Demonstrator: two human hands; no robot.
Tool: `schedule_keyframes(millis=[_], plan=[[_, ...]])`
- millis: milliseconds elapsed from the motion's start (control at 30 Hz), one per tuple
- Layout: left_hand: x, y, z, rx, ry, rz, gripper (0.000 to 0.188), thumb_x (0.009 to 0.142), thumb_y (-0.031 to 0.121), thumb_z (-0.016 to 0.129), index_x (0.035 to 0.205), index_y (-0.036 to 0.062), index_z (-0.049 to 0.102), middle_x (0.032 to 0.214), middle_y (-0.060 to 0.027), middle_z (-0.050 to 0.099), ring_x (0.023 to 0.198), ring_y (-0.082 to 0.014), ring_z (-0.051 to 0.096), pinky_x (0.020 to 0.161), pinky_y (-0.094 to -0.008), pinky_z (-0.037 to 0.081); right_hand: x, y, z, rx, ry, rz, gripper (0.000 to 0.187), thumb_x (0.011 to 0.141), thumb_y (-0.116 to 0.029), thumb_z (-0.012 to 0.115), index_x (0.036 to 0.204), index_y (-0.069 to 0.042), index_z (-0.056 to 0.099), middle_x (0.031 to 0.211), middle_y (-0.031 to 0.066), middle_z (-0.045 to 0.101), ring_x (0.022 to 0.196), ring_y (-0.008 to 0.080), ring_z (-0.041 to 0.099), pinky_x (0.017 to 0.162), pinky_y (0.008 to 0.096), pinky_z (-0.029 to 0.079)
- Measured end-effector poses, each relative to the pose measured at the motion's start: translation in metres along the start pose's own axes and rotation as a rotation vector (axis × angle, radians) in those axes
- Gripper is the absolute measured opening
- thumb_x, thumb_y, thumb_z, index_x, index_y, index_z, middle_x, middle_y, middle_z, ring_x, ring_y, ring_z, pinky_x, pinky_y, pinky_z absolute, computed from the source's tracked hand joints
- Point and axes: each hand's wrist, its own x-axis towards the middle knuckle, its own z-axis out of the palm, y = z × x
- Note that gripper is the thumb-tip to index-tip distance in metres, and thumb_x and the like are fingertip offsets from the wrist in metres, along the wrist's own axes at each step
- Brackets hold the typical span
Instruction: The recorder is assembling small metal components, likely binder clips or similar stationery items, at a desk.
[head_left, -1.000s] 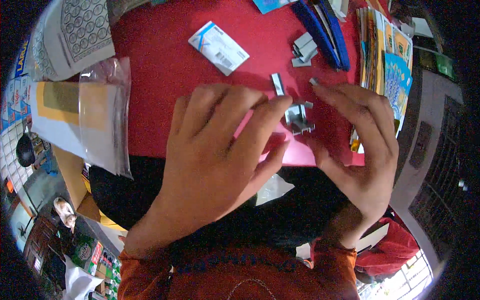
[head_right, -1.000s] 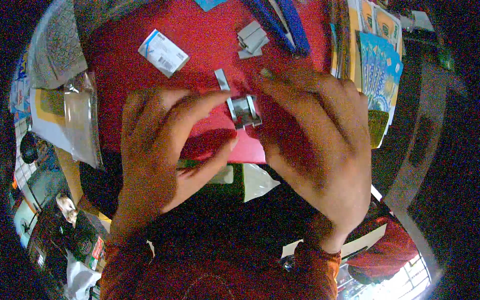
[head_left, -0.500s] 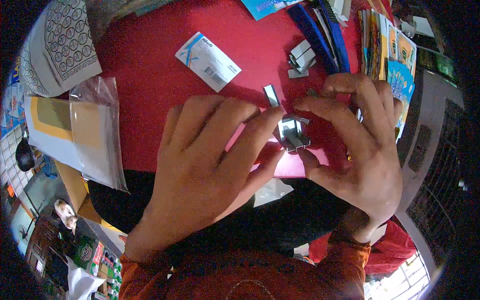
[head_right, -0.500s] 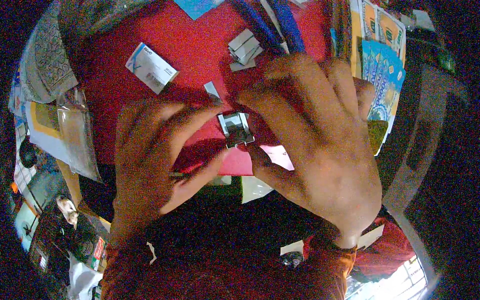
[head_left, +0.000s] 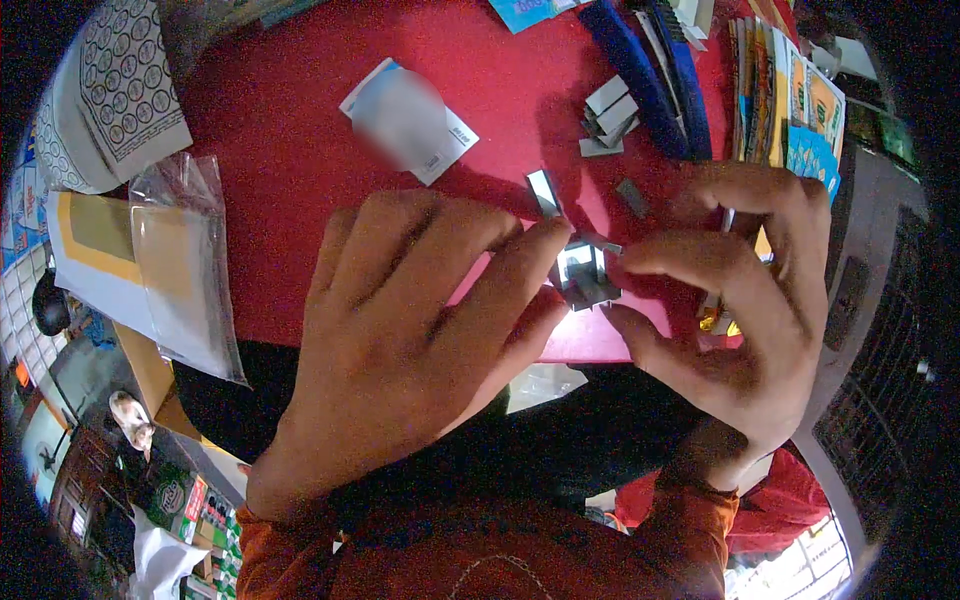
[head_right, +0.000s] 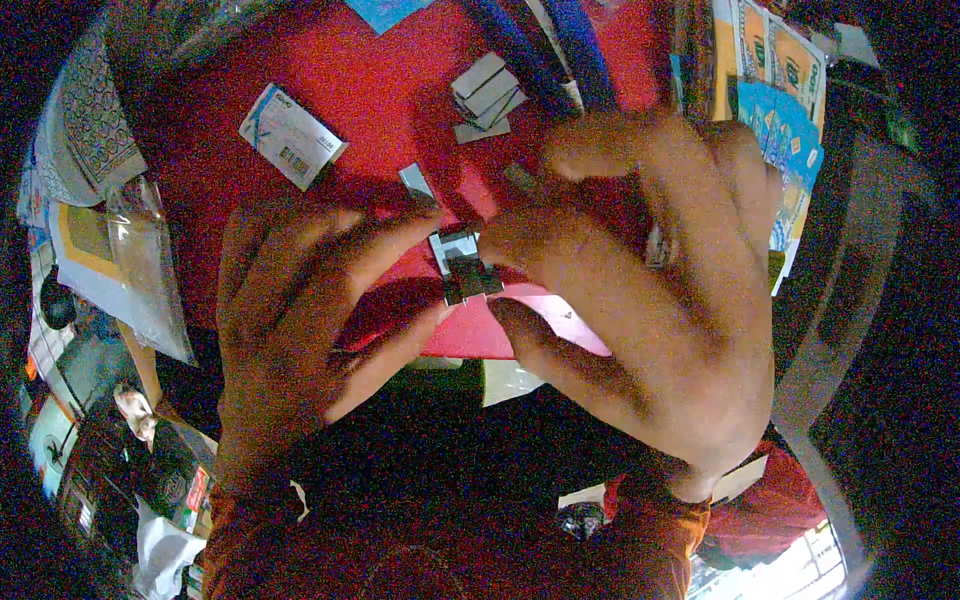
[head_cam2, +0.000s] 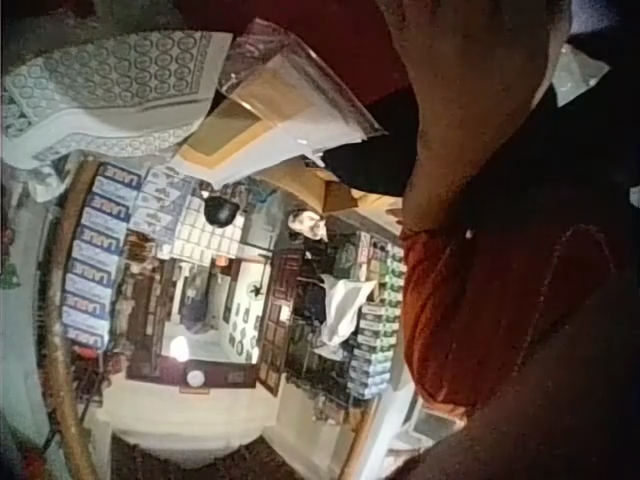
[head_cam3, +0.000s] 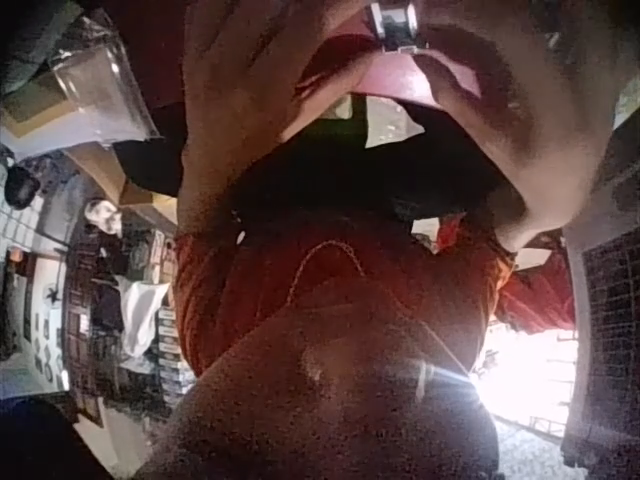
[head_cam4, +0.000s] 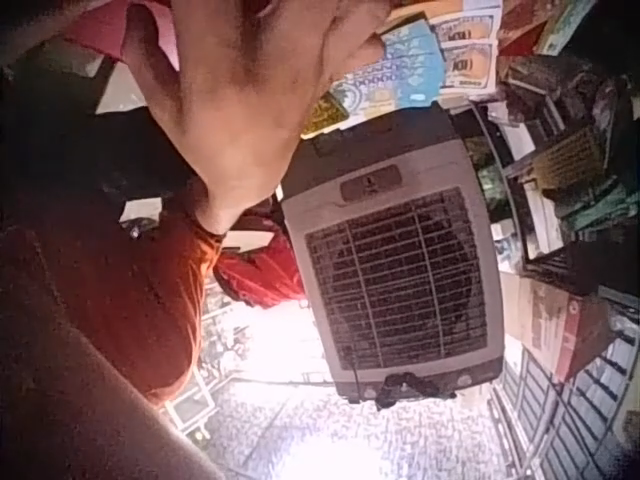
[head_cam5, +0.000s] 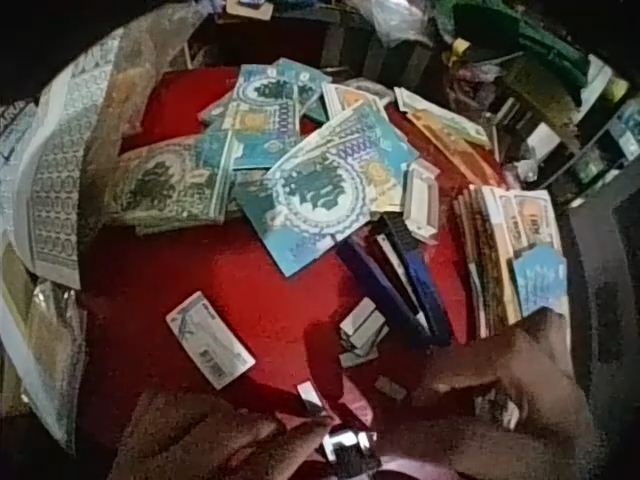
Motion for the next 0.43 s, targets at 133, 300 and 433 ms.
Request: schedule_keyframes(millis=[133, 300, 433], plan=[[0.0021, -0.0011, 0.0033, 0.004, -0.006, 0.007, 0.062, 0.065, 0.022, 0.094, 0.124, 0.0188, 0.075, 0.111, -0.0072, 0.065, 0.103, -0.0308, 0.064, 0.091, -0.0473, 0.05, -0.0022, -0.0031, 0.0012, 0.057, 0.014, 0.009, 0.045, 0.049, -0.019, 0.087, 0.093, -0.012, 0.082, 0.102, 0.0072, 0.064, 0.093, 0.0248, 0.058, 0.081, 0.0373, 0.045], [0.0031, -0.0009, 0.0037, -0.032, 0.0, -0.001, 0.063, 0.066, 0.022, 0.093, 0.125, 0.0177, 0.074, 0.111, -0.0065, 0.066, 0.102, -0.0304, 0.064, 0.09, -0.0472, 0.05, -0.0013, -0.0009, 0.0064, 0.044, 0.065, -0.019, 0.041, 0.051, -0.018, 0.087, 0.091, -0.011, 0.082, 0.098, 0.006, 0.063, 0.089, 0.0231, 0.056, 0.077, 0.0359, 0.044], [0.0018, -0.0024, 0.0033, -0.029, -0.007, 0.008, 0.063, 0.067, 0.022, 0.092, 0.127, 0.0173, 0.073, 0.113, -0.0064, 0.067, 0.102, -0.0303, 0.064, 0.091, -0.0474, 0.049, -0.0013, 0.0008, 0.0048, 0.051, 0.03, -0.005, 0.045, 0.052, -0.017, 0.087, 0.096, -0.012, 0.082, 0.099, 0.0063, 0.064, 0.09, 0.0231, 0.057, 0.078, 0.0354, 0.044]])
